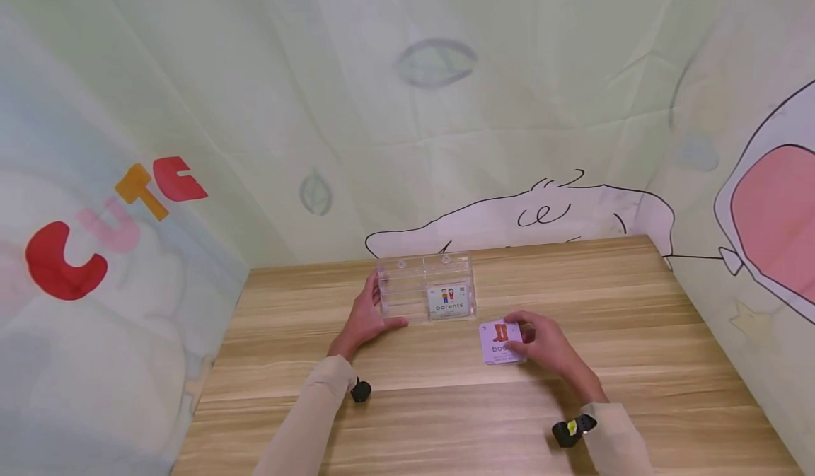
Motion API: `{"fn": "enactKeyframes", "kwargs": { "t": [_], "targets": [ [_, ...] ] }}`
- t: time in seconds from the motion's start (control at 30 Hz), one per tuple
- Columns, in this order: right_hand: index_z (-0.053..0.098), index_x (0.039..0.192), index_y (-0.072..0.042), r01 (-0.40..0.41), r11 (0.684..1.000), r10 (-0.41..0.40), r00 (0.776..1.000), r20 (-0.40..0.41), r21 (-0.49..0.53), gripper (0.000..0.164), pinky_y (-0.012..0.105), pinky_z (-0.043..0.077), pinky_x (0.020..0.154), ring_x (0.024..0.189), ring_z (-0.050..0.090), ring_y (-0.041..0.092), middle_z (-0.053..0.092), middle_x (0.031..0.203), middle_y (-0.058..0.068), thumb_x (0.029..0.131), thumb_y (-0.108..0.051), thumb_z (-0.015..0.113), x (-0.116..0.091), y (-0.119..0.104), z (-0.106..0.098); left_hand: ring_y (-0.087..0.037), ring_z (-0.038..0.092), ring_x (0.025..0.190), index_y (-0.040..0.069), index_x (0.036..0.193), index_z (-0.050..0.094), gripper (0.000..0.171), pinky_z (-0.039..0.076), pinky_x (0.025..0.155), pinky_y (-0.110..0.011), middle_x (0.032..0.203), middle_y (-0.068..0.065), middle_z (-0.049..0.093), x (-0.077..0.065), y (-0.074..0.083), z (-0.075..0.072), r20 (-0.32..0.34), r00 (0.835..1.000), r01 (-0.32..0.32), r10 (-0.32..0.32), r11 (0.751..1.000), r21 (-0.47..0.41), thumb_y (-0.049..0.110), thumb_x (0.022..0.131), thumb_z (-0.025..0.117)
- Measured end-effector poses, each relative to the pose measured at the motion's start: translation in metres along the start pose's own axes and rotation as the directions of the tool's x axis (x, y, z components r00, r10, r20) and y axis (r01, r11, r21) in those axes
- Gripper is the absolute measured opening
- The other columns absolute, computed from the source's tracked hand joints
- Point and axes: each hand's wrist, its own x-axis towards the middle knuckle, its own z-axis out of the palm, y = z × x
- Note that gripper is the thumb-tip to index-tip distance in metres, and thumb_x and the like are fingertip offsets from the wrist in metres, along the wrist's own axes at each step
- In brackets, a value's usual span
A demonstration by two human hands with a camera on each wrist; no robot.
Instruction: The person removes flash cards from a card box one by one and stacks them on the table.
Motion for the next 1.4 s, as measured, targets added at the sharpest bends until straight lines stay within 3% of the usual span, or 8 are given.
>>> {"fn": "enactKeyframes", "kwargs": {
  "t": [0.27,0.47,0.8,1.03,1.2,1.4],
  "targets": [
    [0.068,0.123,0.004,0.066,0.987,-0.068,0.998,-0.007,-0.144,0.045,0.025,0.053,0.063,0.079,0.06,0.017,0.068,0.098,0.008,0.082,-0.001,0.085,0.002,0.001,0.002,-0.03,0.039,0.149,0.009,0.164,0.014,0.132,0.033,0.122,-0.036,0.164,-0.019,0.033,0.0,0.0,0.0,0.003,1.0,0.004,-0.004,1.0,0.011,0.028,0.067,0.101],
    [0.071,0.122,0.003,0.102,0.966,-0.11,0.994,-0.02,-0.237,0.045,0.027,0.053,0.068,0.084,0.059,0.018,0.067,0.105,0.012,0.081,-0.005,0.087,0.001,-0.004,0.002,-0.031,0.039,0.148,0.008,0.164,0.014,0.131,0.034,0.121,-0.038,0.163,-0.02,0.034,-0.001,0.0,0.0,0.004,1.0,0.004,-0.004,1.0,0.01,0.03,0.068,0.101],
    [0.072,0.12,0.002,0.053,0.951,-0.056,0.998,0.0,-0.305,0.042,0.024,0.045,0.06,0.077,0.051,0.017,0.059,0.097,0.009,0.082,-0.006,0.087,0.001,-0.013,0.003,-0.029,0.039,0.149,0.01,0.165,0.013,0.132,0.033,0.121,-0.035,0.164,-0.018,0.033,-0.001,0.001,0.0,0.009,1.0,0.013,-0.013,1.0,0.02,0.03,0.068,0.1],
    [0.072,0.122,0.0,0.016,0.946,-0.012,1.0,0.013,-0.325,0.041,0.025,0.043,0.06,0.078,0.049,0.018,0.056,0.098,0.009,0.084,-0.008,0.086,0.002,-0.017,0.003,-0.032,0.04,0.148,0.006,0.164,0.013,0.132,0.034,0.121,-0.038,0.162,-0.021,0.035,0.0,0.0,0.0,0.002,1.0,-0.014,0.014,1.0,0.01,0.029,0.067,0.101],
    [0.072,0.122,-0.001,0.029,0.927,-0.024,1.0,0.018,-0.373,0.041,0.026,0.041,0.062,0.08,0.047,0.018,0.057,0.099,0.009,0.084,-0.009,0.086,0.002,-0.018,0.004,-0.033,0.041,0.147,0.004,0.163,0.014,0.133,0.035,0.121,-0.039,0.16,-0.024,0.037,0.001,-0.003,0.0,-0.009,0.999,-0.04,0.04,0.999,-0.009,0.025,0.066,0.101],
    [0.072,0.12,0.0,0.034,0.925,-0.026,0.999,0.025,-0.378,0.04,0.027,0.041,0.062,0.08,0.047,0.019,0.057,0.099,0.011,0.083,-0.007,0.085,0.002,-0.022,0.006,-0.031,0.041,0.147,0.006,0.164,0.013,0.134,0.034,0.121,-0.036,0.161,-0.022,0.037,0.001,-0.003,0.0,-0.002,1.0,-0.027,0.027,0.999,-0.017,0.024,0.065,0.102]
  ]
}}
